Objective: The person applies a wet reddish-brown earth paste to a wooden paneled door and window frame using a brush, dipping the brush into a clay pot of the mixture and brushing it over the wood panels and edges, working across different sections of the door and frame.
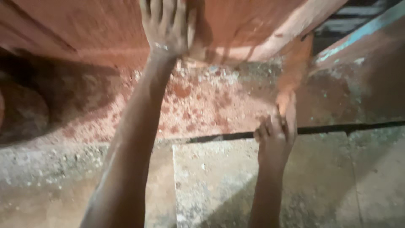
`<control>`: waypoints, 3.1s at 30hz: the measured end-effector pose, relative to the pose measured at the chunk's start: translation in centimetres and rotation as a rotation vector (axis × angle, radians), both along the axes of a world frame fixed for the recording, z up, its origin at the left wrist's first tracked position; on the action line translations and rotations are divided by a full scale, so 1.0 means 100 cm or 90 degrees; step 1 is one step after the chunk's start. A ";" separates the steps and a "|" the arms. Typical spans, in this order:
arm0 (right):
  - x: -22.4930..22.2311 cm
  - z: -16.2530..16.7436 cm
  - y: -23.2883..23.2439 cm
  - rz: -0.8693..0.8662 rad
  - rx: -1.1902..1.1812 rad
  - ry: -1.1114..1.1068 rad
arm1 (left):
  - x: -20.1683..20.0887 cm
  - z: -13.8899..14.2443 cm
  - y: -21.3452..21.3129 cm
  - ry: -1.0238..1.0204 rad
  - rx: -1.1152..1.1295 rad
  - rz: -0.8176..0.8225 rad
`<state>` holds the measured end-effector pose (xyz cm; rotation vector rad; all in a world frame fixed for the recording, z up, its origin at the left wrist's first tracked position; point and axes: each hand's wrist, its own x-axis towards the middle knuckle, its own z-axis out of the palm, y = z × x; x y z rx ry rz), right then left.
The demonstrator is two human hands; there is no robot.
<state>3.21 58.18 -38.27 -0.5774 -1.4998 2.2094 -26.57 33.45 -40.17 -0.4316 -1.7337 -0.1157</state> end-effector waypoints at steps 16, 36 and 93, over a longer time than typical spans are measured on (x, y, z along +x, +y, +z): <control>-0.013 0.074 -0.032 0.226 0.178 -0.221 | 0.035 0.028 -0.003 -0.086 0.013 -0.047; 0.015 0.045 -0.093 0.313 0.105 -0.233 | 0.029 0.023 -0.005 -0.078 0.012 -0.053; 0.013 -0.038 -0.090 0.300 -0.085 0.014 | 0.064 0.002 0.007 -0.151 0.071 -0.005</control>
